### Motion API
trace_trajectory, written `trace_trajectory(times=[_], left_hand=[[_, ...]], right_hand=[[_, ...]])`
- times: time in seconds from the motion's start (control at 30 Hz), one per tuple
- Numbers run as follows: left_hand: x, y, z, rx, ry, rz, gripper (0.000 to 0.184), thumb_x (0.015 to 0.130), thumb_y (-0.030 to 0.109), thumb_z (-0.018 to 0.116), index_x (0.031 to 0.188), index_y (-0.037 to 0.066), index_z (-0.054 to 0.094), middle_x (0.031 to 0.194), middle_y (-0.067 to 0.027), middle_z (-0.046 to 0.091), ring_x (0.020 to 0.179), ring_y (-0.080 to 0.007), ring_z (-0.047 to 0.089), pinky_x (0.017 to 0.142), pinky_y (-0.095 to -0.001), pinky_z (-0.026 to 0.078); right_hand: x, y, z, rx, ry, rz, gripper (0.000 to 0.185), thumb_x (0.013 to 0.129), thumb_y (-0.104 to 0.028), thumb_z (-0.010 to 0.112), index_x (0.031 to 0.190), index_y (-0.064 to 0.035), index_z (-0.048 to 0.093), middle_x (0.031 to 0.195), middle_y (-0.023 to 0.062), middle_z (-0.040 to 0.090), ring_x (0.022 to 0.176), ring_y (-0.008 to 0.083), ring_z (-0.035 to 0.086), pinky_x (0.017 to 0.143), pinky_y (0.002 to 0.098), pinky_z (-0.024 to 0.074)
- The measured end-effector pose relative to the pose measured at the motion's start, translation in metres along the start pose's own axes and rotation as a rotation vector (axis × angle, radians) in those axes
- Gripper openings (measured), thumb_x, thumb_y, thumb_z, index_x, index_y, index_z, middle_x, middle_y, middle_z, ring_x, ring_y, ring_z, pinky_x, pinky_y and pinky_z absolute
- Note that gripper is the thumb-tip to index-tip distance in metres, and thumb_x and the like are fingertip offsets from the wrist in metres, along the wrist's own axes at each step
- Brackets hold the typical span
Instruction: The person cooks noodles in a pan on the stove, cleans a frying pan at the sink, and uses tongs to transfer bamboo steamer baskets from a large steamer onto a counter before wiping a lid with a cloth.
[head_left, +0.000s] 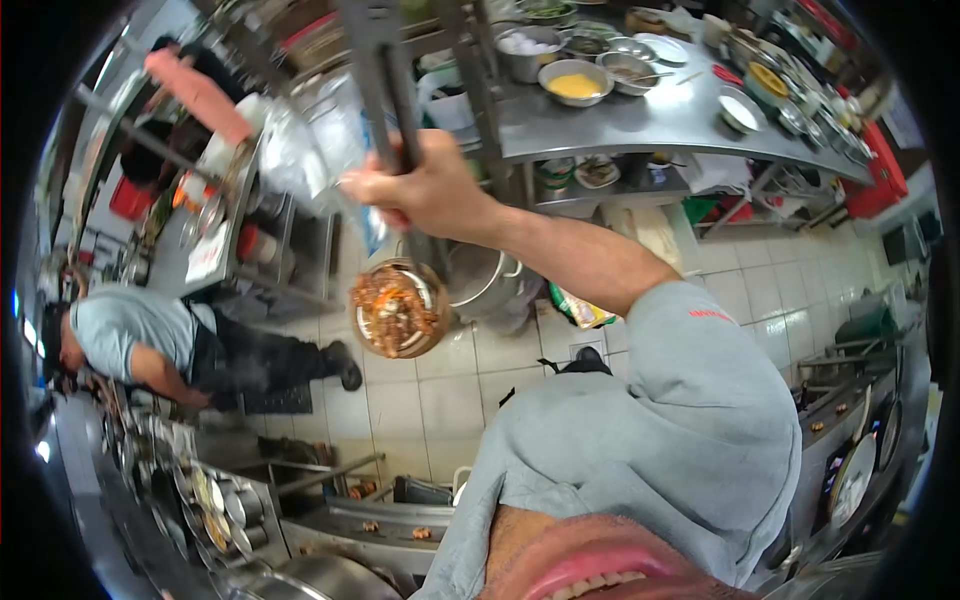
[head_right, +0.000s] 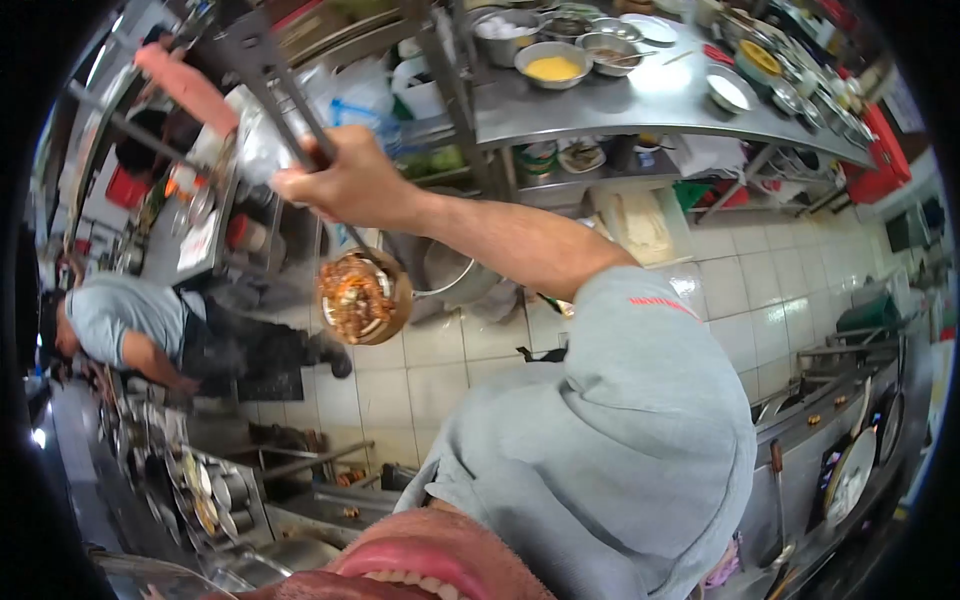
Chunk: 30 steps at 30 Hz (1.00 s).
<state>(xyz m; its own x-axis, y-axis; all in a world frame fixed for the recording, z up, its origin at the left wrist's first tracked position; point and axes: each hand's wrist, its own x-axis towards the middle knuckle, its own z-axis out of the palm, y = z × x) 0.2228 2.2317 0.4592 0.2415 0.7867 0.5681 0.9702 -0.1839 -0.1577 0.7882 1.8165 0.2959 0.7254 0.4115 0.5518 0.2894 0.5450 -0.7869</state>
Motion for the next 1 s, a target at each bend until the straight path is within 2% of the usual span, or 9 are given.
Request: trace_trajectory(times=[0.07, 0.1, 0.17, 0.37, 0.67, 0.77, 0.83, 0.87, 1.0], left_hand=[[0.117, -0.004, 0.135, -0.62, -0.025, 0.334, 0.069, 0.077, 0.049, 0.062, 0.122, -0.001, 0.049, 0.115, -0.0219, 0.056, 0.108, -0.0306, 0.053, 0.096, -0.0345, 0.037], [0.061, 0.097, 0.098, -0.686, -0.125, 0.296, 0.052, 0.09, 0.031, 0.05, 0.129, -0.002, 0.04, 0.125, -0.0204, 0.048, 0.11, -0.0237, 0.048, 0.096, -0.033, 0.035], [0.011, 0.244, 0.062, -0.954, -0.333, 0.407, 0.06, 0.09, 0.032, 0.053, 0.134, -0.003, 0.032, 0.132, -0.0212, 0.041, 0.117, -0.0245, 0.045, 0.099, -0.0313, 0.032], [-0.227, 0.561, -0.003, -1.461, -0.501, 0.792, 0.047, 0.086, 0.014, 0.058, 0.129, 0.003, 0.043, 0.105, -0.0085, 0.059, 0.086, -0.0136, 0.054, 0.078, -0.0264, 0.043], [-0.492, 0.841, -0.057, -1.362, -0.922, 1.374, 0.058, 0.074, 0.015, 0.069, 0.127, 0.008, 0.046, 0.108, -0.014, 0.057, 0.086, -0.0246, 0.059, 0.078, -0.0335, 0.047], [-0.539, 0.913, -0.084, -1.366, -0.805, 1.62, 0.064, 0.07, 0.016, 0.072, 0.127, 0.006, 0.045, 0.103, -0.0144, 0.054, 0.09, -0.0272, 0.053, 0.08, -0.0351, 0.044], [-0.566, 0.954, -0.105, -1.324, -0.704, 1.699, 0.066, 0.069, 0.017, 0.073, 0.127, 0.006, 0.044, 0.103, -0.0152, 0.053, 0.093, -0.0294, 0.052, 0.083, -0.0363, 0.043], [-0.575, 0.973, -0.113, -1.236, -0.596, 1.75, 0.068, 0.068, 0.019, 0.074, 0.127, 0.006, 0.044, 0.104, -0.016, 0.053, 0.095, -0.0316, 0.051, 0.085, -0.0376, 0.042], [-0.611, 1.04, -0.13, -1.049, -0.548, 1.827, 0.081, 0.062, 0.027, 0.078, 0.132, 0.013, 0.039, 0.11, -0.0139, 0.048, 0.105, -0.0311, 0.045, 0.087, -0.0402, 0.04]], right_hand=[[-0.022, -0.027, -0.06, -0.057, 0.135, 0.053, 0.025, 0.078, -0.009, 0.066, 0.061, -0.0037, 0.049, 0.048, -0.0006, 0.048, 0.039, 0.0047, 0.044, 0.035, 0.0217, 0.0329], [-0.035, -0.047, -0.085, -0.07, 0.192, 0.068, 0.024, 0.079, -0.01, 0.066, 0.063, -0.0036, 0.049, 0.05, -0.0008, 0.049, 0.039, 0.0046, 0.044, 0.035, 0.022, 0.0324], [-0.049, -0.071, -0.143, -0.102, 0.276, 0.03, 0.023, 0.08, -0.011, 0.066, 0.065, -0.0034, 0.05, 0.052, -0.0009, 0.049, 0.039, 0.0052, 0.045, 0.035, 0.0221, 0.0323], [-0.086, -0.17, -0.294, -0.415, 0.56, -0.021, 0.019, 0.079, -0.01, 0.066, 0.066, -0.0033, 0.053, 0.048, 0.002, 0.048, 0.038, 0.009, 0.045, 0.039, 0.0241, 0.0354], [-0.067, -0.26, -0.494, -0.771, 0.783, -0.398, 0.03, 0.077, -0.013, 0.067, 0.053, -0.0064, 0.051, 0.047, 0.0013, 0.048, 0.037, 0.0102, 0.046, 0.038, 0.0246, 0.0358], [-0.044, -0.282, -0.478, -0.533, 1.128, -0.178, 0.022, 0.078, -0.019, 0.061, 0.069, 0.0008, 0.06, 0.062, 0.0091, 0.06, 0.046, 0.0141, 0.053, 0.041, 0.0277, 0.041], [-0.037, -0.286, -0.551, -1.111, 1.189, -0.049, 0.025, 0.077, -0.024, 0.062, 0.081, 0.0003, 0.064, 0.071, 0.0113, 0.063, 0.053, 0.0154, 0.057, 0.05, 0.0297, 0.0451], [-0.018, -0.278, -0.589, -0.978, 0.958, -0.506, 0.028, 0.078, -0.015, 0.066, 0.055, -0.0061, 0.052, 0.047, 0.0009, 0.049, 0.038, 0.0097, 0.046, 0.038, 0.0247, 0.0359], [0.028, -0.27, -0.664, -1.013, 0.997, -0.502, 0.025, 0.079, -0.017, 0.065, 0.061, -0.0048, 0.054, 0.05, 0.0011, 0.052, 0.039, 0.01, 0.048, 0.038, 0.026, 0.0369]])
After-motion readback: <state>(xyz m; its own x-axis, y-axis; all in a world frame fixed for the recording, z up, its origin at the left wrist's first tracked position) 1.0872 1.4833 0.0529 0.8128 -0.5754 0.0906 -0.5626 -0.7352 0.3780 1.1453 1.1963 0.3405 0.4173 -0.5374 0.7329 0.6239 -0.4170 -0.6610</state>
